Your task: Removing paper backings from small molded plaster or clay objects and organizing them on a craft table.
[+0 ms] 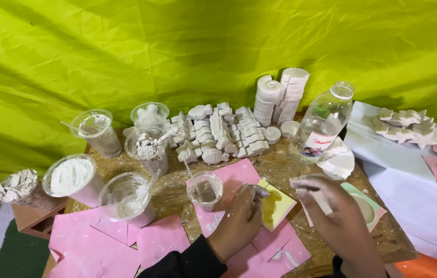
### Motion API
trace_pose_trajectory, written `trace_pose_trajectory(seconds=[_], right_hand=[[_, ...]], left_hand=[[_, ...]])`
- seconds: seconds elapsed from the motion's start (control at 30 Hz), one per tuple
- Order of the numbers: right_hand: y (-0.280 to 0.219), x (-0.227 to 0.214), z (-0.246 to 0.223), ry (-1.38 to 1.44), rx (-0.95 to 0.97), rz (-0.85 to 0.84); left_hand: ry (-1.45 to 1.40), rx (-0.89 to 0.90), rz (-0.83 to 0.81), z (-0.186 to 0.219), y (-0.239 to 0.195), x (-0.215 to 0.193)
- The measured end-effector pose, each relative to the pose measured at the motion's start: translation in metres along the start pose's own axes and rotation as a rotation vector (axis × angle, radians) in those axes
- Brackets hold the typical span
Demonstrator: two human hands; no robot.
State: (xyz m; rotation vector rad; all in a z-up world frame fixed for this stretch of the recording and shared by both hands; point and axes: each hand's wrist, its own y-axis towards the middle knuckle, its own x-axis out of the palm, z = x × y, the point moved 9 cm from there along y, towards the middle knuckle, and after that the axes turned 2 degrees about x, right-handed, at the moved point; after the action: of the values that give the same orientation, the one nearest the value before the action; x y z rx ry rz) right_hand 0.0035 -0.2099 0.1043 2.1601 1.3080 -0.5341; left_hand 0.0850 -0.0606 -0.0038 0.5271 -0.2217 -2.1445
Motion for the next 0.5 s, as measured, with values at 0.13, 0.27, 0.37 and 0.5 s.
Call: trace_pose_trajectory(seconds=[0.13,0.27,0.37,0.5], right_hand=[[-0.017,0.036,0.035,-0.176,-0.017,-0.307],[-0.029,0.077,0.055,-0.315,-0.110,-0.488],[-0.031,0.101,0.067,-0.482,-0.216,-0.462],[-0.029,0.101,0.073,-0.427,-0.200,-0.466]], left_hand=[[0.036,0.071,0.035,0.017,0.005,-0.008],[0.055,0.102,0.076,0.024,0.004,-0.013],[0.050,0.032,0.070,0.020,0.006,-0.013],[0.094,0.046,0.087,0.016,0.008,-0.013]])
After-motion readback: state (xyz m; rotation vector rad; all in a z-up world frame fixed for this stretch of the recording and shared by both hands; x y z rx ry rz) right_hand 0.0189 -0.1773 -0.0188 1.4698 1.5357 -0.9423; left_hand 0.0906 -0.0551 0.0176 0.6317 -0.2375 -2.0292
